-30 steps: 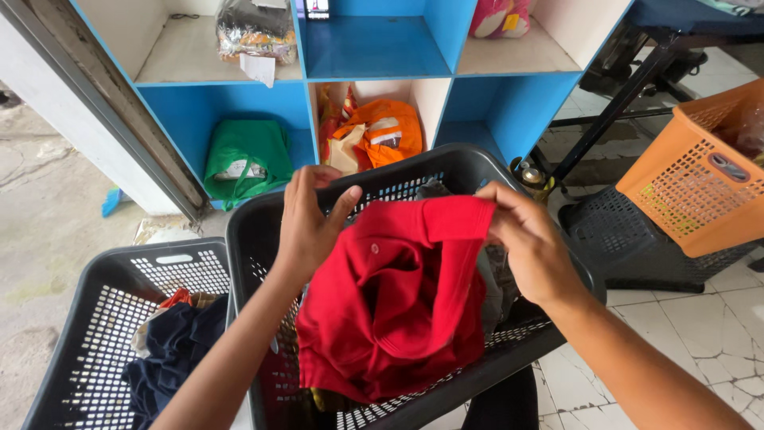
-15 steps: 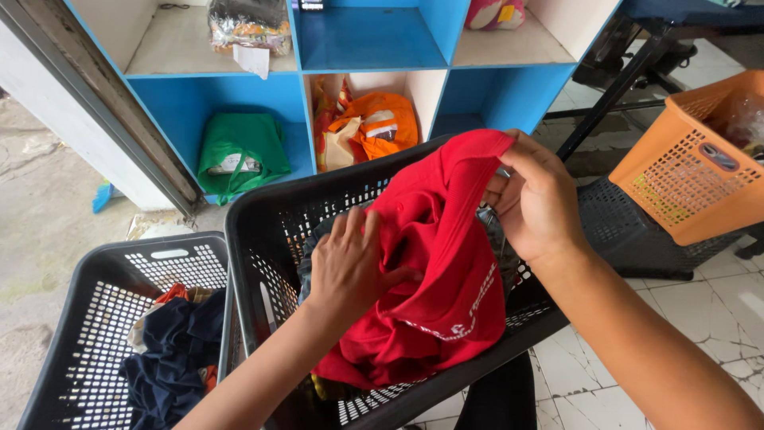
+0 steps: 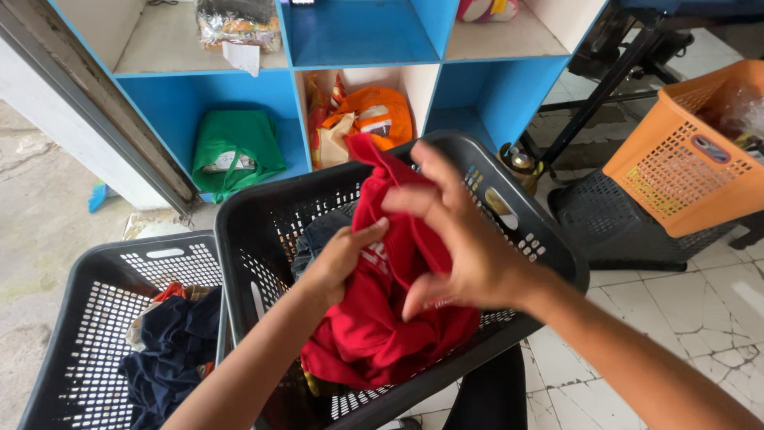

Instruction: The person takes a blue shirt and a red shirt one at a time from a black laundry basket, shakes them out, and begins folding them inside the basket.

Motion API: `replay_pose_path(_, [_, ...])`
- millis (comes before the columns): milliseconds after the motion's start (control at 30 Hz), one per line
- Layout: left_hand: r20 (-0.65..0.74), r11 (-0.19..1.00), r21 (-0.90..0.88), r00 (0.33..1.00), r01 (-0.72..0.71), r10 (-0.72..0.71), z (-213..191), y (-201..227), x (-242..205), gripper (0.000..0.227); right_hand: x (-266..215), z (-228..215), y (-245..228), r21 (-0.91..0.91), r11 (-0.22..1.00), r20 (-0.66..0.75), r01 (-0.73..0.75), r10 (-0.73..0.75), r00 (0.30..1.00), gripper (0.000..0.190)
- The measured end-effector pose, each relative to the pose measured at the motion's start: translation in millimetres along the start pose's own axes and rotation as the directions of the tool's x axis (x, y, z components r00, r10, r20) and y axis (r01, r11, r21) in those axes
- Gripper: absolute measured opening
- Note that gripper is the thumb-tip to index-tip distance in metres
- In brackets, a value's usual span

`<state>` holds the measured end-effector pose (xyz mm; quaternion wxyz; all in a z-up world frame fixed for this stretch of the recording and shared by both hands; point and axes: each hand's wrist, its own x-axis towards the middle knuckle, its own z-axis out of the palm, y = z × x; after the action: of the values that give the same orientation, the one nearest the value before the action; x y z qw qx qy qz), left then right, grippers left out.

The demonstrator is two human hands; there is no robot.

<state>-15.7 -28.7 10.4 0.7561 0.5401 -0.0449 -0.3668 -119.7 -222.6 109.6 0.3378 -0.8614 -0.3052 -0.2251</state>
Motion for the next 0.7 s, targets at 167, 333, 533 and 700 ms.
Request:
replay_pose_path(167, [0.013, 0.989, -0.145, 1.000, -0.012, 0.014, 13, 49, -24, 0.045, -14, 24, -5, -0.386, 0.921, 0.067, -0.059, 0.092, 0.994, 0.027])
replay_pose_path(333, [0.026, 0.993, -0.117, 1.000, -0.001, 0.004, 0, 73, -24, 0.054, 10, -32, 23, -0.172, 0.951, -0.108, -0.257, 0.241, 0.965, 0.005])
replay_pose_path(533, [0.012, 0.407, 0.830, 0.742, -0.381, 0.670, -20, 93, -22, 0.068, 15, -115, 8, 0.222, 0.929, -0.415, -0.296, 0.365, 0.833, 0.007])
replay_pose_path(700, [0.330, -0.112, 0.827, 0.314, -0.551, 0.890, 36, 58, -43, 0.074, 18, -120, 9, 0.495, 0.867, -0.476, -0.063, 0.331, 0.815, 0.011])
